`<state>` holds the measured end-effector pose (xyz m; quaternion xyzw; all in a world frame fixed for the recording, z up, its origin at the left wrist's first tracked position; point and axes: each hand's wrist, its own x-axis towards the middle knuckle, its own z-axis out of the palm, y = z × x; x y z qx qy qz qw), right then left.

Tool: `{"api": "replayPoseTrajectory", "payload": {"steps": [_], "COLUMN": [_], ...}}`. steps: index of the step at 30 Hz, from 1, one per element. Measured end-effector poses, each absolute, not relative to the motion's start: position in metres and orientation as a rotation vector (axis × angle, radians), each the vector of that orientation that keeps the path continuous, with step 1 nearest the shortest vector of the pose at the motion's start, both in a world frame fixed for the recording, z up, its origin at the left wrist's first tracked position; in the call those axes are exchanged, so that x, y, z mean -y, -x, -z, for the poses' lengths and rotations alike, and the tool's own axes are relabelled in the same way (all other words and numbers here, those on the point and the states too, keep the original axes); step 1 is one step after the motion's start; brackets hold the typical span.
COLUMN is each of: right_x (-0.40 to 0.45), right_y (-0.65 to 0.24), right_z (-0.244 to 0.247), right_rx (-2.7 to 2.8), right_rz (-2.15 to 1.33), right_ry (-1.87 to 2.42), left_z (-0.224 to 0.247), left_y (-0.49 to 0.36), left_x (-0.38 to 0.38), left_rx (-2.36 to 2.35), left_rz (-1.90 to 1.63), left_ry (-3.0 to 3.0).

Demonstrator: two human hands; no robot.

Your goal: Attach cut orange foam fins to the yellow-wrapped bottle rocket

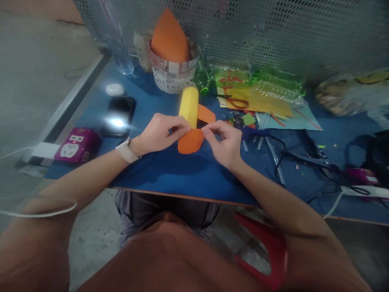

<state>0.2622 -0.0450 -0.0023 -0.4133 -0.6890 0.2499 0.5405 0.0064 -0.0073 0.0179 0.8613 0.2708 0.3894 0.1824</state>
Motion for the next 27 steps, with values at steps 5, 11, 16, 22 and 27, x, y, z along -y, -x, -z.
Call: {"api": "replayPoseTrajectory", "payload": {"steps": [5, 11, 16, 22, 27], "right_x": [0.043, 0.044, 0.044, 0.046, 0.049], "right_y": [-0.261, -0.26, -0.26, -0.259, -0.255], "right_z": [0.012, 0.016, 0.015, 0.016, 0.013], "right_rx": [1.636, 1.671, 1.634, 1.656, 1.666], "right_rz": [-0.653, -0.708, -0.713, -0.709, -0.748], "right_ry": [0.962, 0.935, 0.928, 0.937, 0.891], "left_z": [-0.017, -0.012, -0.009, -0.007, -0.008], "left_y": [-0.007, -0.008, -0.008, -0.008, -0.01], "left_x": [0.009, 0.008, 0.007, 0.005, 0.006], "left_rx": [-0.789, -0.755, -0.719, -0.672, -0.597], "left_rz": [-1.148, -1.219, -1.203, -1.175, -1.181], "left_ry": [-2.407, -2.386, -2.371, -2.394, -2.431]}}
